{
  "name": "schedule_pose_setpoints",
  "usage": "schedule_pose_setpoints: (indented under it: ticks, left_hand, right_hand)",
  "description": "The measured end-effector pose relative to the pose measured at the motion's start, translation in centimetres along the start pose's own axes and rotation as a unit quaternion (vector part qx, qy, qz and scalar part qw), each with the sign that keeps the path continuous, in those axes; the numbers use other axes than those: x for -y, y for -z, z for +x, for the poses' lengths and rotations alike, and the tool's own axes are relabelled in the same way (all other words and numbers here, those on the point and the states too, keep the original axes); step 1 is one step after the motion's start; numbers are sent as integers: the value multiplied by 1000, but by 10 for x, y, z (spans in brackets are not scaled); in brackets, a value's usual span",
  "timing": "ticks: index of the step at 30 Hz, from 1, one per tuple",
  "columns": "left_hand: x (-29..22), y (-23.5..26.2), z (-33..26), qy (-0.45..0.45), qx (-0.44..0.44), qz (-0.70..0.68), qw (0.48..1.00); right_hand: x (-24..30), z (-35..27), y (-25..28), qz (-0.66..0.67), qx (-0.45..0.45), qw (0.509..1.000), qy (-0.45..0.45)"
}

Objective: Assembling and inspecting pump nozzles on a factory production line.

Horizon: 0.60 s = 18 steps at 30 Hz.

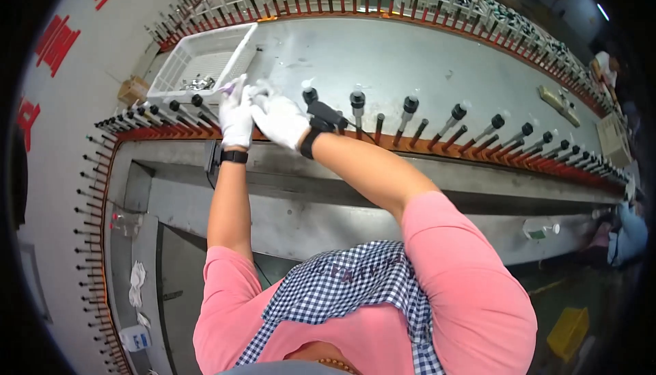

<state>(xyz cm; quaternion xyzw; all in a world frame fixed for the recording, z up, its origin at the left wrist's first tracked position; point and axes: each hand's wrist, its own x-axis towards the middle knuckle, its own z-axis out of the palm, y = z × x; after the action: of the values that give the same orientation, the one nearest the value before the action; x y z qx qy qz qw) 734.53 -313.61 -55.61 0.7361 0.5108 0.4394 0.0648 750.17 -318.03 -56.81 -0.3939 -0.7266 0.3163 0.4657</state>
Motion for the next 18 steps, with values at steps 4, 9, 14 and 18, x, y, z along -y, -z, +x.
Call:
schedule_pose_setpoints:
  ticks: [4, 9, 14, 18]
  left_hand:
    - [8, 7, -54, -33, -112, 39, 992]
    - [-18, -38, -65, -25, 8, -4, 1000]
    - [6, -85, -4, 247, 33, -312, 917]
    - [8, -92, -34, 197, -103, -329, 918]
  right_hand:
    - [-16, -100, 29, -4, -6, 999, 45]
    - [-52, -108, 46, -70, -249, 960, -110]
    - [-49, -3, 29, 104, -154, 966, -178]
    - [-72, -51, 16, 104, -209, 970, -63]
